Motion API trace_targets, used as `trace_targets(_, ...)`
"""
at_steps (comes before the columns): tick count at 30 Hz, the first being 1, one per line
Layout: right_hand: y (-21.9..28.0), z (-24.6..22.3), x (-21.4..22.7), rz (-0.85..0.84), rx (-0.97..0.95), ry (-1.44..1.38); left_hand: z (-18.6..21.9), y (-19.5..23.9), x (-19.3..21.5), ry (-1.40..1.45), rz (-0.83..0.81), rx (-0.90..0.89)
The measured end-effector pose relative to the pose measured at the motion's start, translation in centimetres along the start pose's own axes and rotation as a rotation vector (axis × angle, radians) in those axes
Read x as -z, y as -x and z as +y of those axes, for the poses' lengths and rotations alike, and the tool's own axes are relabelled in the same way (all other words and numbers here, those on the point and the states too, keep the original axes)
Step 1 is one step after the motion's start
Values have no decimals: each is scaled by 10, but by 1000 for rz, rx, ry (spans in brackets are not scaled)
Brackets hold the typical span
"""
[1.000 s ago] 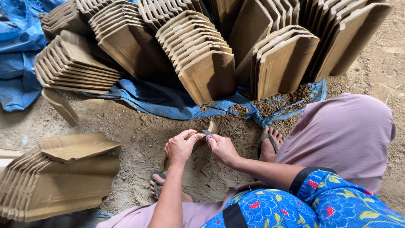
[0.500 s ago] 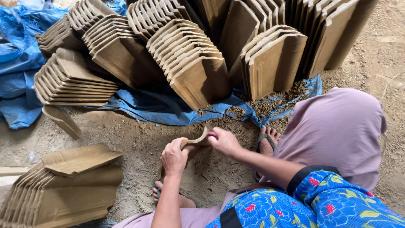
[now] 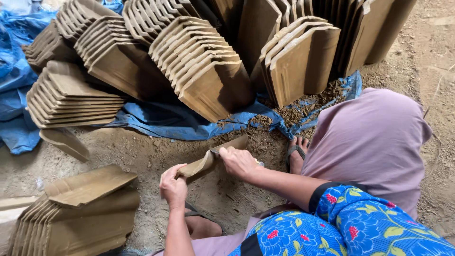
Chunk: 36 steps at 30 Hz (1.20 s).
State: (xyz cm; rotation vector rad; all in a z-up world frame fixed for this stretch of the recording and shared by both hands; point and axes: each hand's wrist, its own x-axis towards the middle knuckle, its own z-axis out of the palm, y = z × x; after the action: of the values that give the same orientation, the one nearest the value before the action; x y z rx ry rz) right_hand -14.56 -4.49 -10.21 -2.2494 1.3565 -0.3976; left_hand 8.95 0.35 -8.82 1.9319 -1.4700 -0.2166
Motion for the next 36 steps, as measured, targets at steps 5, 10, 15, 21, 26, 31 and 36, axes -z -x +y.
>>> trace_targets(5, -10, 7, -8, -188, -92, 5, -14, 1, 12, 0, -24, -50)
trace_targets(10, -17, 23, -18, -205, -109, 29, -29, -3, 11, 13, -32, -36)
trace_targets(15, -21, 30, -21, -194, -88, 54, -31, -6, 13, -7, -34, -28)
trace_targets(21, -17, 26, -11, -212, -88, 39, -26, -5, 14, -21, -46, -17)
trace_targets(26, -13, 15, -2, -198, -192, -142, -30, -5, 14, -8, -45, -11)
trace_targets(31, -17, 22, -10, -145, -171, -87, -22, -2, 17, -100, -147, 47)
trace_targets(36, -17, 27, -23, -210, -184, -79, -19, -1, 21, -61, -183, 81)
